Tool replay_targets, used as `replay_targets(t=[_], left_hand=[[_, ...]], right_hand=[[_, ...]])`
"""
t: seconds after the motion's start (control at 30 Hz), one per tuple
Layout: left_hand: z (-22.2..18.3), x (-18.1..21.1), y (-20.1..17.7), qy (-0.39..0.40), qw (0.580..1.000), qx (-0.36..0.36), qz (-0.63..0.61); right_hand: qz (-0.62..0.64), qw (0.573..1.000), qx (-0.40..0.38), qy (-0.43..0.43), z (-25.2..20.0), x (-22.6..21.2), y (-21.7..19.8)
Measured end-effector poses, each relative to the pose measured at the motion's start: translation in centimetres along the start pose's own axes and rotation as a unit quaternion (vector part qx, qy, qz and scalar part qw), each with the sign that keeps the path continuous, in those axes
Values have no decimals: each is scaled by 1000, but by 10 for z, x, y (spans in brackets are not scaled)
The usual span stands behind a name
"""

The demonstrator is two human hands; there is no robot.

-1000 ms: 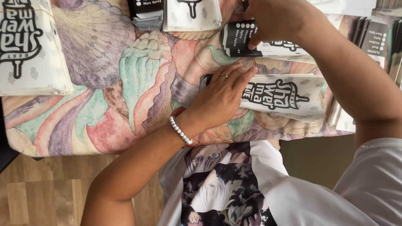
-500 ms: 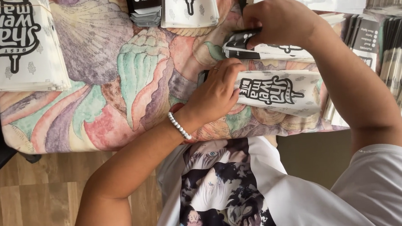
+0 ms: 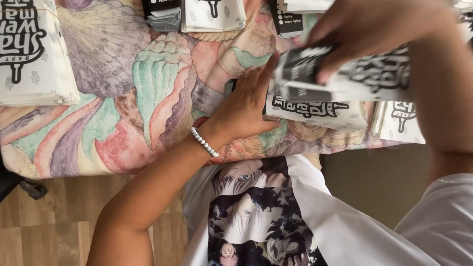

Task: Organizing and stacking paper packaging bags on a table.

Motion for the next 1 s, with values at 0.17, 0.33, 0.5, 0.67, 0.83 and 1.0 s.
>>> replay_targets(t=[0.17, 0.33, 0.5, 0.67, 0.83, 1.0], left_hand=[[-3, -6, -2, 2, 998, 44, -36], [3, -3, -5, 24, 998, 57, -26], [1, -2, -8, 23, 998, 51, -16], [1, -3, -32, 18, 990, 46, -134], [2, -20, -37, 1, 931, 90, -355], [4, -22, -38, -53, 906, 99, -408]], right_hand=[[12, 998, -48, -49, 54, 8, 63], [-1, 998, 27, -64, -18, 12, 17], [120, 940, 218, -234, -78, -5, -18], [57, 998, -23, 20, 19, -5, 53], [40, 976, 165, -134, 69, 15, 103], [18, 973, 182, -140, 69, 11, 108]])
Point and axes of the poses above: each hand's wrist, its own z-axis towards the middle knuckle, its own y-axis out of the palm, x = y × z, the point moved 5 cm from there along z, towards the middle knuckle, and after that the axes turned 5 degrees about z, right-handed, at the moved point
